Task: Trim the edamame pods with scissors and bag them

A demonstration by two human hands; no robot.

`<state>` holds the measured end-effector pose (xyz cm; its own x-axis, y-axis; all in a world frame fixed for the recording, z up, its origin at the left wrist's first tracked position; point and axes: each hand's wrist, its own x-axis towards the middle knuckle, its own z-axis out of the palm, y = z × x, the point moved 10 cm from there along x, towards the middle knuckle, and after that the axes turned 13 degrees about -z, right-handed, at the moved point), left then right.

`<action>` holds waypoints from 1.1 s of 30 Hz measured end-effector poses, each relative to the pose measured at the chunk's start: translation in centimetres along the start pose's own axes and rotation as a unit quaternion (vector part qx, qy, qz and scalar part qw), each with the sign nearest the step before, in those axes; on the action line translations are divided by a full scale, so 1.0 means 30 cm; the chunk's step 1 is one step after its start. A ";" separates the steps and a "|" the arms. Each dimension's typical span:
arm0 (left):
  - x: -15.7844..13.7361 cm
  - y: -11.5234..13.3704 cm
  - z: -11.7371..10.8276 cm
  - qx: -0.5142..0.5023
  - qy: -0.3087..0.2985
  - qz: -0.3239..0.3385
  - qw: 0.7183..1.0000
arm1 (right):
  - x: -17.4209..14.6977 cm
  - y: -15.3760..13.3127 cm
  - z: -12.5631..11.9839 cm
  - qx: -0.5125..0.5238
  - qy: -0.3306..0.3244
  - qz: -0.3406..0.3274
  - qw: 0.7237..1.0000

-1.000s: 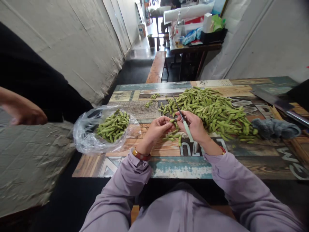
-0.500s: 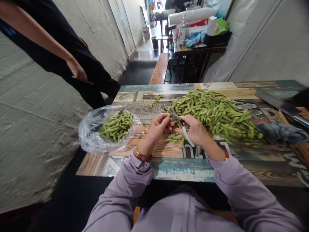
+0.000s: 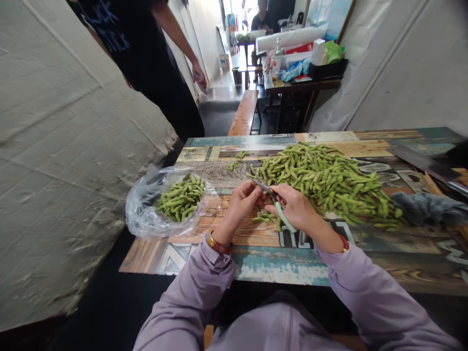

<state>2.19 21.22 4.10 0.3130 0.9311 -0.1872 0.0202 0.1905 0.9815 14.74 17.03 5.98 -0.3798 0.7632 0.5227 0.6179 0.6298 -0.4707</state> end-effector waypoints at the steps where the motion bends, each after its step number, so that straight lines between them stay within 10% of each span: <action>1: -0.002 0.002 -0.001 0.001 0.001 0.001 1.000 | 0.001 -0.002 0.001 -0.001 -0.001 -0.001 1.000; 33: 0.020 -0.026 -0.044 0.045 -0.008 -0.019 0.999 | -0.003 -0.026 0.039 -0.087 -0.071 -0.020 0.994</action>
<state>1.11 22.04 3.16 0.3251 0.9189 -0.2236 0.1172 0.1955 0.9737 13.48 16.64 5.48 -0.4913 0.7588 0.4276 0.7056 0.6346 -0.3154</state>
